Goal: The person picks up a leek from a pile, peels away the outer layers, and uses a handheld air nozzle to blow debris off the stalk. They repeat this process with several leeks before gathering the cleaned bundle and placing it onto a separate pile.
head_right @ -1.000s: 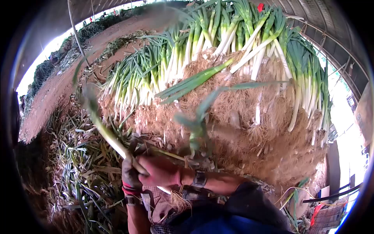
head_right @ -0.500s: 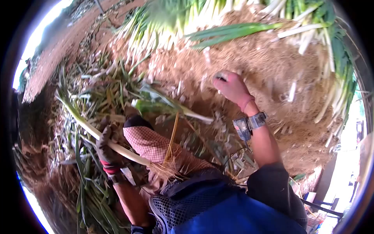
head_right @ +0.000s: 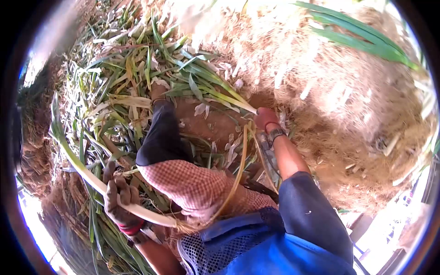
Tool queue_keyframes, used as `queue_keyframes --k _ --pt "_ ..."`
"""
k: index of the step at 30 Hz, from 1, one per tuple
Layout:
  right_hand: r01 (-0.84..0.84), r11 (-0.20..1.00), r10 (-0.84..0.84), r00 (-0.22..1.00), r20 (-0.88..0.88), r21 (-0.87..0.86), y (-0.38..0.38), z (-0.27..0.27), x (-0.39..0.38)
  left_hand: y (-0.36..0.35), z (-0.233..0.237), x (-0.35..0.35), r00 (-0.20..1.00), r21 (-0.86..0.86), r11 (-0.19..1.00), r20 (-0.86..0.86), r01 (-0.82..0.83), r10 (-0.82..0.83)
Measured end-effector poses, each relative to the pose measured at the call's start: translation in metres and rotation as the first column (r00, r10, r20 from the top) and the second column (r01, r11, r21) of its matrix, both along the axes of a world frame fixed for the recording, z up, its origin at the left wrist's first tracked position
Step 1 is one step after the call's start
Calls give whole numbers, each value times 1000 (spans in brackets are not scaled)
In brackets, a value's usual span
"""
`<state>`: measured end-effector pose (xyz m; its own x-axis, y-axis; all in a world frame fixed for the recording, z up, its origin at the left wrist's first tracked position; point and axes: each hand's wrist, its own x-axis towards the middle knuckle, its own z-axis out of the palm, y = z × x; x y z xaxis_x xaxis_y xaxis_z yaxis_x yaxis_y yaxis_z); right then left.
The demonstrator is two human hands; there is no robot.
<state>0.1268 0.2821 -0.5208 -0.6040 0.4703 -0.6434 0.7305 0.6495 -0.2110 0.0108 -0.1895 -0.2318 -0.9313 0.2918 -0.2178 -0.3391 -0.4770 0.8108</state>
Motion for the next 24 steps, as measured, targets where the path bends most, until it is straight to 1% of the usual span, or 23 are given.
queue_keyframes --k 2,4,5,6,7,8,9,10,11,12,13,14,15,16,17,18,19,20,21,22,23,24 --pt "89 994 -85 995 -57 58 4 -26 -13 7 -15 -6 999 175 984 38 31 -38" --pt "89 995 -89 996 -14 37 3 -52 -32 12 -19 -10 985 5 998 167 -55 54" --pt "63 996 -66 997 40 60 3 -59 -42 11 -26 -10 971 -48 993 209 -110 118" --pt "37 996 -45 995 91 82 1 -68 -52 9 -29 -11 970 -19 999 239 -48 51" --pt "-21 996 8 989 148 89 1 -81 -59 11 -33 -18 959 17 998 279 -53 46" --pt "-30 996 17 987 160 81 0 -94 -62 9 -39 -22 947 53 997 318 -62 42" --pt "-28 993 4 979 203 115 0 -106 -65 4 -41 -18 945 105 994 328 -39 2" --pt "-28 989 -9 970 245 148 -3 -113 -69 7 -47 -16 960 202 978 281 -59 0" --pt "-41 989 4 967 254 139 -5 -119 -72 18 -48 -28 978 175 984 196 32 -67" --pt "-11 991 -28 959 281 136 -6 -123 -75 23 -51 -35 985 140 983 109 120 -136" --pt "17 991 -58 951 304 136 -6 -123 -81 24 -53 -37 986 134 985 111 106 -121" --pt "6 991 -46 952 303 131 -7 -119 -85 26 -53 -38 984 126 985 119 119 -134" --pt "-51 995 21 949 315 87 -9 -112 -84 16 -55 -32 980 117 984 128 135 -149" --pt "-108 993 89 943 321 43 -14 -95 -90 14 -57 -33 989 60 995 113 85 -91" --pt "-89 995 101 933 345 -48 -12 -72 -97 12 -52 -28 982 39 998 182 42 -48" --pt "-98 994 105 939 328 -38 -6 -64 -103 17 -45 -28 971 22 1000 240 1 -6" --pt "-32 994 58 964 261 -105 4 -55 -103 13 -44 -20 961 -51 997 269 -55 66" --pt "28 984 7 981 192 -177 -1 -26 -114 9 -45 -19 966 -163 984 238 -65 104" --pt "-46 960 76 992 102 -275 10 12 -123 3 -46 -10 971 -191 979 213 -68 109" --pt "38 941 10 990 140 -337 8 56 -141 15 -39 -13 975 -218 973 189 -74 117" --pt "77 840 -32 995 92 -538 6 101 -156 23 -36 -10 962 -206 963 172 -175 212" --pt "94 695 -81 995 52 -712 0 140 -166 28 -26 -13 977 -203 974 164 -104 138"
